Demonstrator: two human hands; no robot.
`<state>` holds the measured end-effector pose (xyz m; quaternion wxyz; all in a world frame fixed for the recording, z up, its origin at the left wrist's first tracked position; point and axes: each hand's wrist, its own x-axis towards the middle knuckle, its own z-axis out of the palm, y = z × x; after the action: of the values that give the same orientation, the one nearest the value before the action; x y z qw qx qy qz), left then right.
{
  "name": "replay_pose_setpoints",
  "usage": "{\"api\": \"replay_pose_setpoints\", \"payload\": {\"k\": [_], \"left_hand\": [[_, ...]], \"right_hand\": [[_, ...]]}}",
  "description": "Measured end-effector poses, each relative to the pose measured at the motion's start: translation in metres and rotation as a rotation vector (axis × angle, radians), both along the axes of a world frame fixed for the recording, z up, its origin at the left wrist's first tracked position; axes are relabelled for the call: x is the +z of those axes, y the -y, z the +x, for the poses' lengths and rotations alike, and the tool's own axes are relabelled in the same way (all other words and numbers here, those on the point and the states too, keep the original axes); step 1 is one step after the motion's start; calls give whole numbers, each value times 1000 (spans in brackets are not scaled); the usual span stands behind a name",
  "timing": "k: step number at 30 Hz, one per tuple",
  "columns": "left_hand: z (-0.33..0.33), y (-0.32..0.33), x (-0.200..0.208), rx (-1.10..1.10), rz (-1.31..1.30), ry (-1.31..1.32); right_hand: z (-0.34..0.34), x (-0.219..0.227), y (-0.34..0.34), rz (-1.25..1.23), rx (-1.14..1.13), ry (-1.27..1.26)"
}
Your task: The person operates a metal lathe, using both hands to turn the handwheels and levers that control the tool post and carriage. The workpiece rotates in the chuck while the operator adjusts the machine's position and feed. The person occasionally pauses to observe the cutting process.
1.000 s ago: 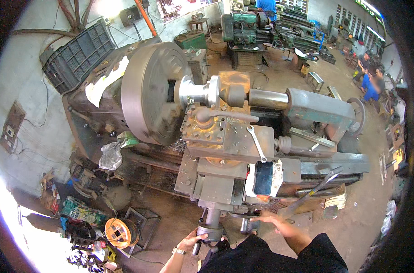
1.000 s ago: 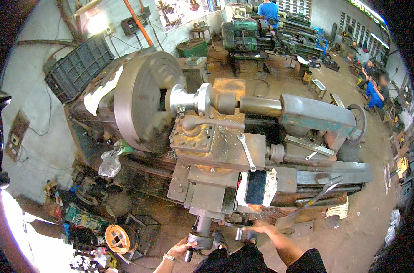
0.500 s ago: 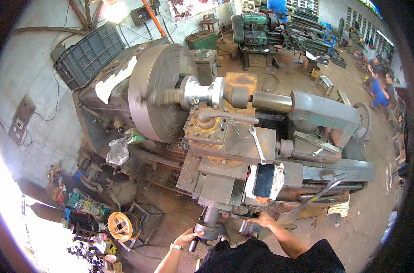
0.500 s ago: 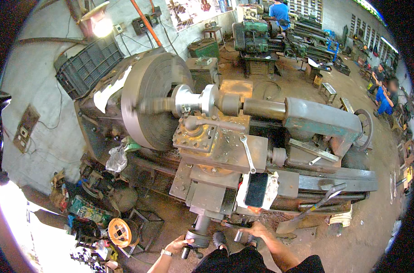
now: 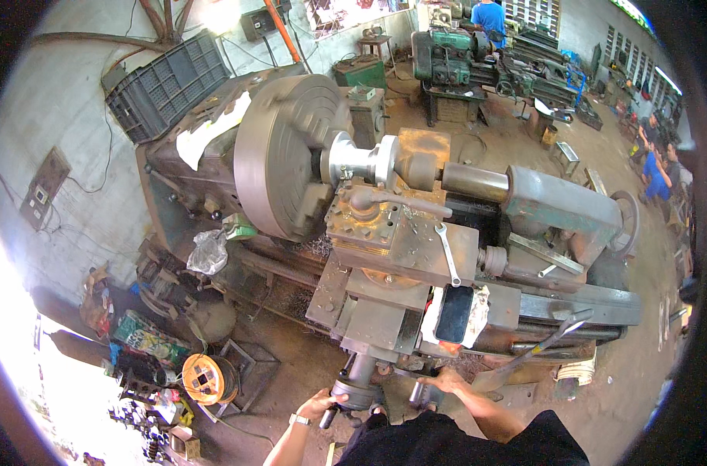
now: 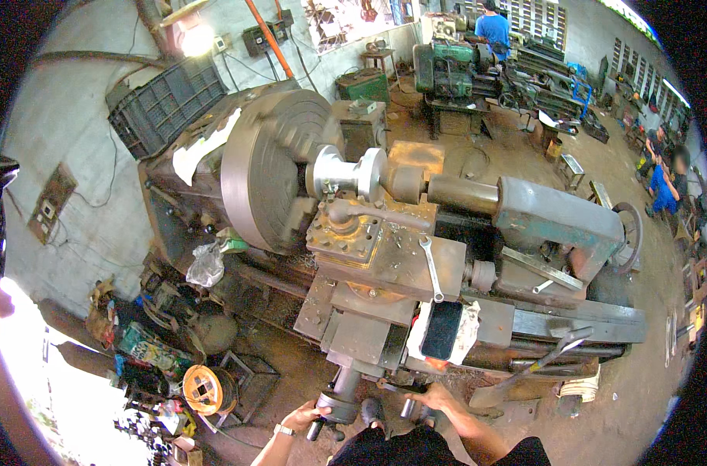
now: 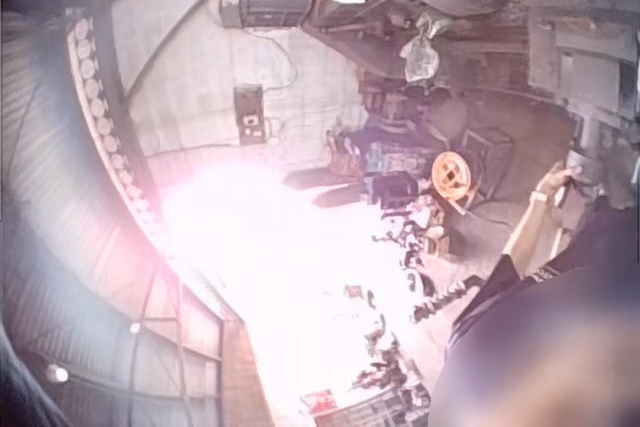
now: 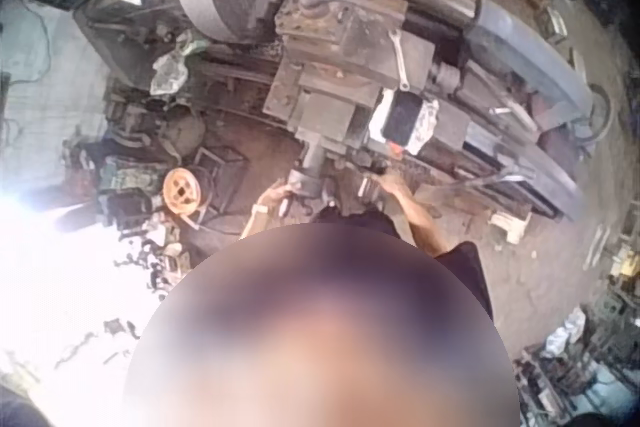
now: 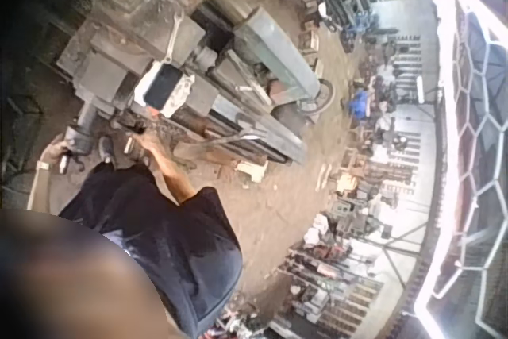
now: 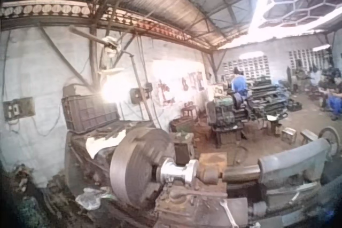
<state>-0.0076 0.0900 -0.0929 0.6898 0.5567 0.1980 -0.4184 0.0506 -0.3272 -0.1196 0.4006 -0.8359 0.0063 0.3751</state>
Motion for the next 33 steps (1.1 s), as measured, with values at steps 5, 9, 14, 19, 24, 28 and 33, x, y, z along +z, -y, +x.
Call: {"api": "replay_pose_setpoints", "payload": {"k": [5,9,14,19,24,28,33], "left_hand": [[1,1,-2,4,194,-14],[-2,-3,-15,-36,22,50],[-2,-2,-12,-30,83,8],[-1,7,14,-5,50,28],[5,12,33,3,34,25],[5,11,36,27,84,3],[2,7,17,24,67,45]], "right_hand": [[2,-9,-8,-154,5,-96],[-1,-18,-9,-116,-2,23],[1,-8,-4,-61,2,30],[5,0,-12,-178,33,-83],[7,6,-17,-184,20,-96],[8,6,-17,-215,15,-74],[5,-18,-13,-288,48,-78]]}}
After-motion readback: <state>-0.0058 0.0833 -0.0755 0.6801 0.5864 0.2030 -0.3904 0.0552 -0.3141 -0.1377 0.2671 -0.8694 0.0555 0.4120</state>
